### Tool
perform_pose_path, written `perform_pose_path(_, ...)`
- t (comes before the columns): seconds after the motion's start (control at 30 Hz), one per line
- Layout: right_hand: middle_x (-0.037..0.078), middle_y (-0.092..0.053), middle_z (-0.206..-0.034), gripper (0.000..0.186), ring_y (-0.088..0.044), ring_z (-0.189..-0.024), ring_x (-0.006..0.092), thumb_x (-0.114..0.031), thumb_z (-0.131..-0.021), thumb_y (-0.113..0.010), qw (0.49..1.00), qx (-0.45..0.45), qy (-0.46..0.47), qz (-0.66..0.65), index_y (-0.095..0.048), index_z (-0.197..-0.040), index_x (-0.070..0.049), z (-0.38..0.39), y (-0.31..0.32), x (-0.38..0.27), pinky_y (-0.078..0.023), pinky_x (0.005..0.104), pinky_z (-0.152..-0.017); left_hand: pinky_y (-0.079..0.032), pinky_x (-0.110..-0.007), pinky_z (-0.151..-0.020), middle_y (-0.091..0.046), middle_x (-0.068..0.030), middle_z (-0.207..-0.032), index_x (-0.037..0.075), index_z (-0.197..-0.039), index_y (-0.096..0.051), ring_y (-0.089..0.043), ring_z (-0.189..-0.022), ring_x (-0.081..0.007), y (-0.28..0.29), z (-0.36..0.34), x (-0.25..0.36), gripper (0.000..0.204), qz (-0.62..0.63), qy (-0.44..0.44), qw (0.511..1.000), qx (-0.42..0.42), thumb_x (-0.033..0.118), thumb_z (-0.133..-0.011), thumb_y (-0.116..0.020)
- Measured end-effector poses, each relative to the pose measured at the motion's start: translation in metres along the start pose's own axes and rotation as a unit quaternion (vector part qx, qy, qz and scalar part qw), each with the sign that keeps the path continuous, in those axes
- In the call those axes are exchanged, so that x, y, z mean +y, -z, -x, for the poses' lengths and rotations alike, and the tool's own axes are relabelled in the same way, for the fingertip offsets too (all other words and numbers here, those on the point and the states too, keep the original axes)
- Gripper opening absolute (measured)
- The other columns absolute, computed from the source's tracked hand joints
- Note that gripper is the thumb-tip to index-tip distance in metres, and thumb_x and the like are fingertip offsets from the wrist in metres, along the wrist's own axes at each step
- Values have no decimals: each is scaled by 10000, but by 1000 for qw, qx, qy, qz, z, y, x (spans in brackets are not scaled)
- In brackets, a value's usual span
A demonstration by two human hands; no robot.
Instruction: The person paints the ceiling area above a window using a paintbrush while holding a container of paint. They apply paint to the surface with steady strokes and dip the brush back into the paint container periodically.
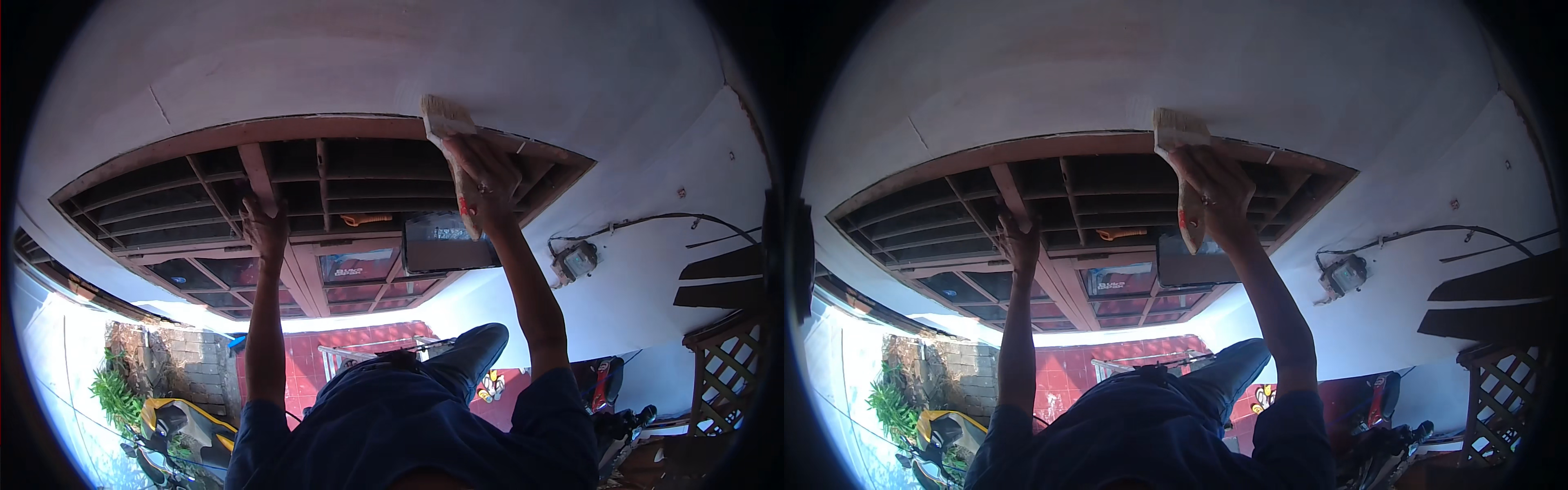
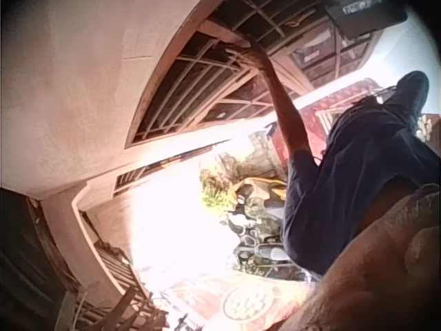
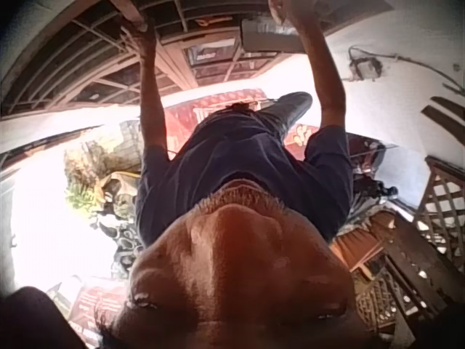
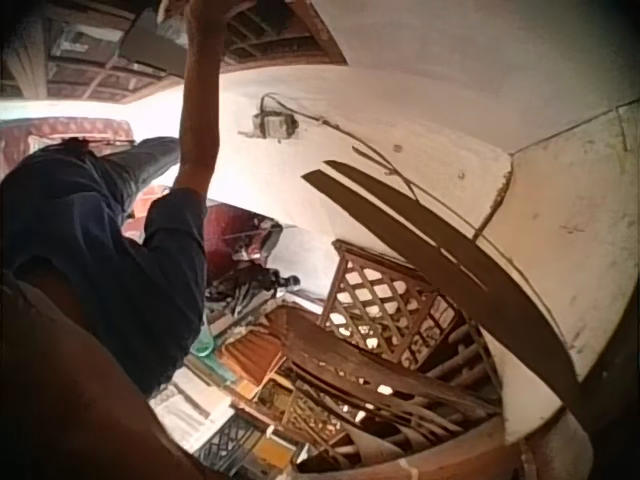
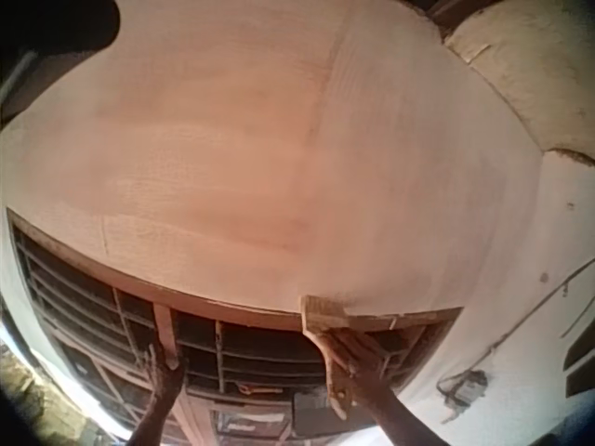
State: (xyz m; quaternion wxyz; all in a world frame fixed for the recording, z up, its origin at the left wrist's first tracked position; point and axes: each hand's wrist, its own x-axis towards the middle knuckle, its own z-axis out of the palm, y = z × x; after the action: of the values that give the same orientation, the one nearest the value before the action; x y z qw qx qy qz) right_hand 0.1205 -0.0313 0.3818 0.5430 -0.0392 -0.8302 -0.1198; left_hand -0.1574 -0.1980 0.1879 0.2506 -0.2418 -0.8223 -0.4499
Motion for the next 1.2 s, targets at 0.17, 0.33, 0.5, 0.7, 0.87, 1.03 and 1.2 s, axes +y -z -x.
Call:
perform_pose_path(0.17,68,-668,-926,311,-658,-837,238,-76,-738,-717,1000,10,26,3,-649,-1040,-103,22,7,-14,-553,350,-737,-429,-525,-743,-563,-228,-947,24,-1030,-433,-545,-889,-437,1,0,-5,550,3,-4,1000,-6,289,-683,-768)
perform_pose_path(0.33,97,-635,-1014,286,-636,-909,208,-52,-834,-670,971,172,-165,-16,-596,-1111,-41,39,3,-9,-534,311,-784,-424,-521,-767,-563,-233,-951,16,-1057,-434,-538,-912,-444,1,0,1,576,7,-22,1000,1,292,-680,-772)
perform_pose_path(0.5,131,-578,-1135,336,-581,-1021,197,-71,-847,-669,830,328,-405,-200,-547,-1137,45,40,0,-14,-500,298,-866,-396,-492,-853,-543,-198,-1097,52,-1347,-342,-498,-1035,-402,1,-1,-4,829,-10,25,999,-46,289,-684,-779)
perform_pose_path(0.7,115,-580,-1118,326,-580,-1016,193,-72,-844,-673,826,339,-403,-201,-551,-1121,49,41,-14,-24,-502,302,-865,-397,-499,-836,-546,-215,-1072,41,-1219,-414,-499,-1030,-409,1,-2,-4,726,-13,36,998,-53,342,-672,-784)
perform_pose_path(0.87,103,-586,-1107,285,-595,-959,188,-43,-842,-669,835,380,-349,-189,-572,-1094,48,31,-29,-21,-518,312,-807,-406,-507,-811,-552,-226,-1028,22,-1132,-436,-519,-987,-425,0,-2,-6,671,-27,12,999,-34,361,-667,-781)
perform_pose_path(1.03,119,-613,-1035,232,-613,-916,204,-13,-854,-642,923,308,-231,8,-598,-1079,17,23,-41,-20,-515,306,-762,-416,-510,-776,-560,-244,-986,9,-1066,-454,-546,-927,-439,2,-2,-3,635,-22,7,999,-23,351,-651,-792)
perform_pose_path(1.2,116,-648,-931,284,-651,-795,223,7,-785,-692,935,277,-201,-90,-619,-1057,-30,3,-77,-64,-541,300,-663,-418,-511,-775,-560,-253,-959,9,-1076,-449,-549,-914,-443,-3,-1,-5,654,-27,-4,999,-21,375,-652,-787)
